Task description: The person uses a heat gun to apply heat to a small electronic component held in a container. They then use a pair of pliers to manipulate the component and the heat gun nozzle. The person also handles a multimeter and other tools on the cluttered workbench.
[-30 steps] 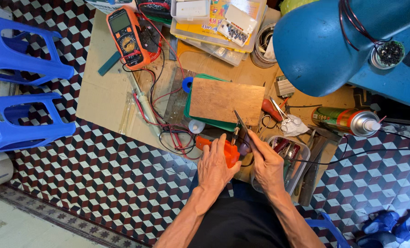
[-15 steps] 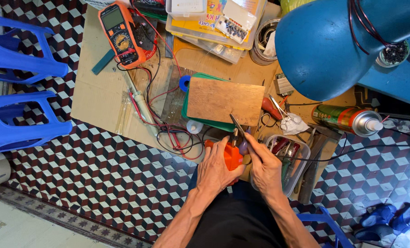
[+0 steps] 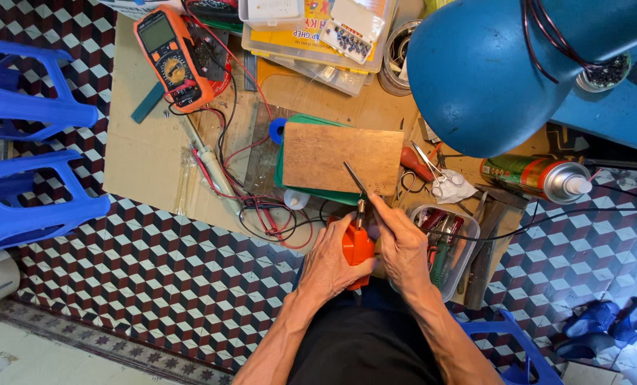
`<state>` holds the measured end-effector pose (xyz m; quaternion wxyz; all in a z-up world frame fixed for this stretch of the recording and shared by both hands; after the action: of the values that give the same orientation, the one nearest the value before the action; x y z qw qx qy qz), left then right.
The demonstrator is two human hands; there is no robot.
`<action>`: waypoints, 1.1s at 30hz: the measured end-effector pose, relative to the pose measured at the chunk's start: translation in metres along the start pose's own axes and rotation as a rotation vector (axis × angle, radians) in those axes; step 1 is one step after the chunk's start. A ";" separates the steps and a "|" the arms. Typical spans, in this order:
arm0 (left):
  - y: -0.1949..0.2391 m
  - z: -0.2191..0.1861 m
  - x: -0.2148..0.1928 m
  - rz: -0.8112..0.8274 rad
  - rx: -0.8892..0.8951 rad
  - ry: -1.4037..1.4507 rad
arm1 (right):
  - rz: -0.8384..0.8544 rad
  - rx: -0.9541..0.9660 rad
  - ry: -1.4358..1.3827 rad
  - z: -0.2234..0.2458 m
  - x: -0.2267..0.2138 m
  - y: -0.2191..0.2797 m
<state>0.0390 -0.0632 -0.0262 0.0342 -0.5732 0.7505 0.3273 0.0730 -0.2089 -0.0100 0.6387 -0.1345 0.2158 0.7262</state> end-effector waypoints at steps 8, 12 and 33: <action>0.001 0.000 0.001 -0.054 0.024 -0.012 | 0.004 0.011 0.020 0.007 -0.001 0.002; 0.000 0.001 0.001 -0.063 0.019 -0.023 | -0.014 0.012 -0.028 0.007 0.000 -0.002; 0.000 0.002 0.003 -0.092 -0.041 -0.117 | -0.023 0.031 0.000 0.003 -0.006 0.003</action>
<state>0.0373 -0.0646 -0.0295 0.0815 -0.5876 0.7131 0.3736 0.0710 -0.2129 -0.0036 0.6489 -0.1269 0.2255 0.7155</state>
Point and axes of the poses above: each hand's wrist, its own y-axis away from the middle knuckle, its own x-axis out of the palm, z = x × y, the point moved 5 cm from there along -y, towards the middle knuckle, and after that the axes turned 2 degrees about y, right-handed, at the moved point
